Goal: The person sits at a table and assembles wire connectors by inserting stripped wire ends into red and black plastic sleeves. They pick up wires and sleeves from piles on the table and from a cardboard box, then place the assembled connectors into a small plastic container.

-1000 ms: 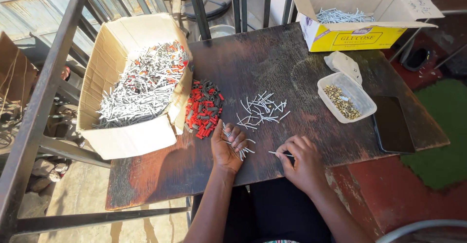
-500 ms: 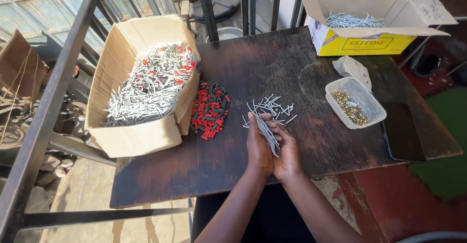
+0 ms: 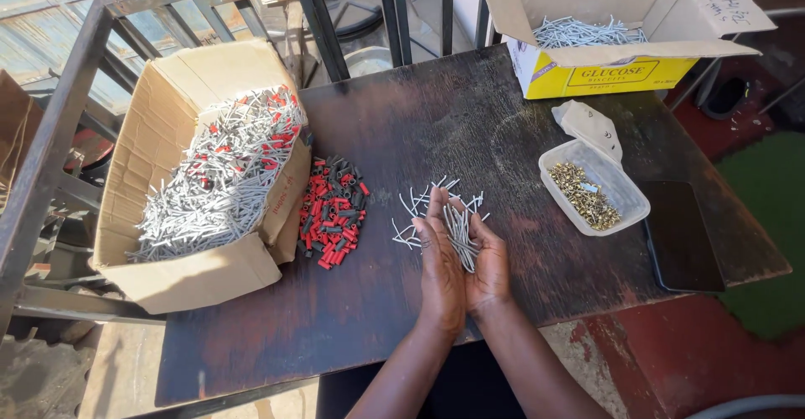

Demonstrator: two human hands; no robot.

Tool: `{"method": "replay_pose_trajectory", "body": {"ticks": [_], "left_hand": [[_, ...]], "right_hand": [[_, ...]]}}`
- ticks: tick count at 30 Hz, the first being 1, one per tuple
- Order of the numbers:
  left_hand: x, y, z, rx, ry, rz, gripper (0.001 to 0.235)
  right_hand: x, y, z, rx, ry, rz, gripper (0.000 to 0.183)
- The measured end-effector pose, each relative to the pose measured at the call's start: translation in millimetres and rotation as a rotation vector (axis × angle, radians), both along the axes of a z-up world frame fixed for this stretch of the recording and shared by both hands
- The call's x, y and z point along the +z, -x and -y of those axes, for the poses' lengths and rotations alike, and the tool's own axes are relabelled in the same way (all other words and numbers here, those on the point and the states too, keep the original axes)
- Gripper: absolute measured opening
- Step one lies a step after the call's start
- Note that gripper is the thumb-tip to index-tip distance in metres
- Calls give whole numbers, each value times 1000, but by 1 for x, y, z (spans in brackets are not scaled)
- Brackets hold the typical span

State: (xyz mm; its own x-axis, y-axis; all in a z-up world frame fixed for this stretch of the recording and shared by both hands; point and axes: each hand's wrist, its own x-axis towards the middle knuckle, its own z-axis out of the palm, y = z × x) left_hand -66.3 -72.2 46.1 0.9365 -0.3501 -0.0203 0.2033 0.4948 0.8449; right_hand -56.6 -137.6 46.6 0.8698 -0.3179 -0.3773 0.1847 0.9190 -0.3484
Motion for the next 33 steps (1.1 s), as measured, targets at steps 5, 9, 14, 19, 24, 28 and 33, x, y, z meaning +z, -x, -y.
{"method": "replay_pose_trajectory", "body": {"ticks": [5,9,14,19,24,28,33], "left_hand": [[19,2,9,9,-129,133,49],[37,1,15,27,-239,253,55],[74,1,11,46,-422,454,51],[92,-1,-17,177,-519,605,40],[27,-28,-62,360,-875,810,31],[4,-40,-66,282,-1043,726,62],[18,-39,-67,179,-1172,804,91]], "right_hand": [[-18,-8,13,5,-88,-6,36],[-27,-6,24,62,-183,43,33],[-46,-3,36,95,-180,35,32],[-19,7,55,9,-315,23,34],[87,8,102,-201,-374,203,43],[163,-61,178,-418,-182,302,33],[151,-99,208,-617,412,253,39]]}}
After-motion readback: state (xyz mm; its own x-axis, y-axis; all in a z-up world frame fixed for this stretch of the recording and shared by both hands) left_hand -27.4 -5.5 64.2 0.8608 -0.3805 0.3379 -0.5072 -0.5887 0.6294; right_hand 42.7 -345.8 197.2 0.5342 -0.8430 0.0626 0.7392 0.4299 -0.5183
